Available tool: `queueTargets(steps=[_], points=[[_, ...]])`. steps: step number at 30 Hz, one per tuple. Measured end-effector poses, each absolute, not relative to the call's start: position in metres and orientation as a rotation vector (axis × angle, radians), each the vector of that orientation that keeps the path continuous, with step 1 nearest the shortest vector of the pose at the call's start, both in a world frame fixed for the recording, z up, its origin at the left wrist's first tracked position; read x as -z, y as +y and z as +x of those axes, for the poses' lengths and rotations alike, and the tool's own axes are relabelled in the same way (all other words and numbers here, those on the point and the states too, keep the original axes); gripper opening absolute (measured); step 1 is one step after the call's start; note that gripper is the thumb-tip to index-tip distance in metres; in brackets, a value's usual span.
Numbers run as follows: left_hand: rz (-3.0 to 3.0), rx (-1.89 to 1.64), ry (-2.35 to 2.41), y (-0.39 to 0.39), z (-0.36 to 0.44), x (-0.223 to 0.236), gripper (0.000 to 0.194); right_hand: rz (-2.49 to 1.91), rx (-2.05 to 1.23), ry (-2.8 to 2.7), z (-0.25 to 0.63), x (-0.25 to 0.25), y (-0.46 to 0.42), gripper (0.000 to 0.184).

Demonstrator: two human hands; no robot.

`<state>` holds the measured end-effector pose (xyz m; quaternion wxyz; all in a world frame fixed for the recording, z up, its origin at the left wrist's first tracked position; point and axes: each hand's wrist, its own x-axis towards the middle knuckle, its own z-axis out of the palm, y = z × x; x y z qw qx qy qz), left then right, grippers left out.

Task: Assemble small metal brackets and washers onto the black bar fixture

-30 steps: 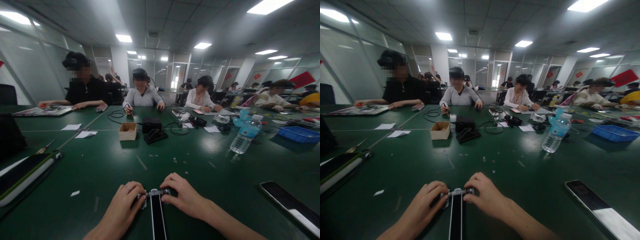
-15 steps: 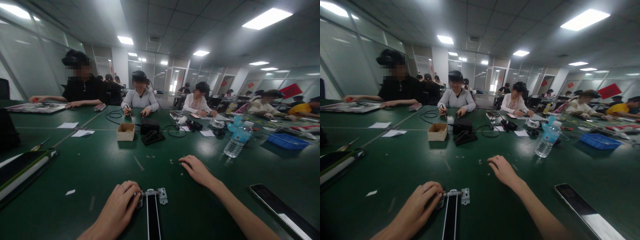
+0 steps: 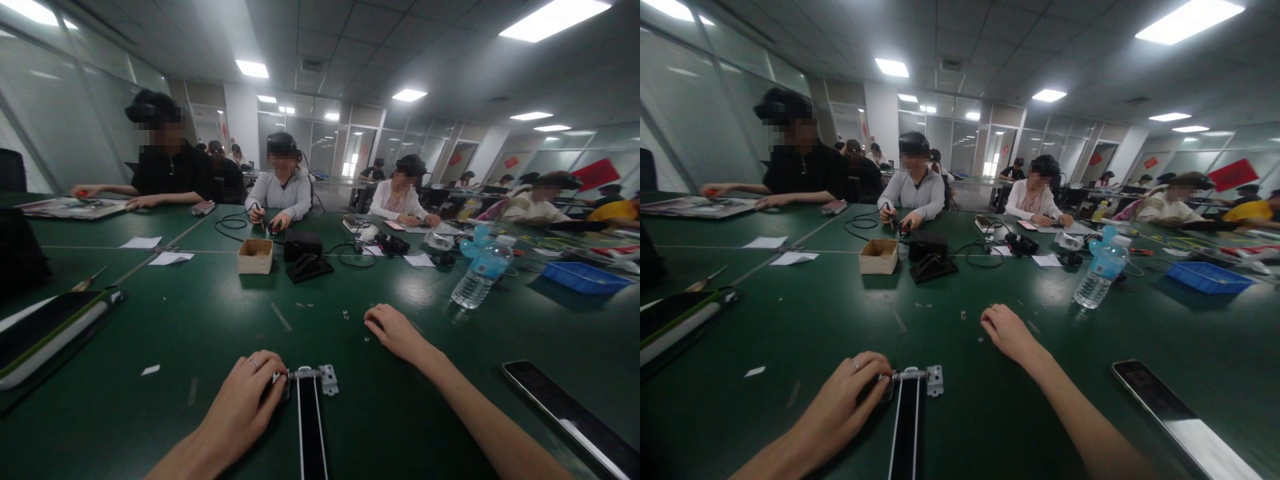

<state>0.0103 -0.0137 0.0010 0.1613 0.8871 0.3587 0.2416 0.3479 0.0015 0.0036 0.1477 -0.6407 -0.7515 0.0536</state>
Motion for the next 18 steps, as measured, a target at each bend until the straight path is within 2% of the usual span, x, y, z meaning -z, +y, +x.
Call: queueTargets(steps=[5, 12, 18], points=[[2.531, -0.691, 1.027, -0.014, 0.011, -0.001, 0.022, -1.770, -0.202, -2.075, 0.330, -0.016, -0.007, 0.017], [2.536, -0.643, 1.054, -0.014, 0.012, -0.003, 0.020, -1.507, -0.681, -2.050, 0.262, -0.029, -0.039, 0.013], [2.538, -0.645, 1.043, -0.014, 0.012, -0.002, 0.020, -1.478, -0.756, -2.033, 0.248, -0.022, -0.046, 0.010]])
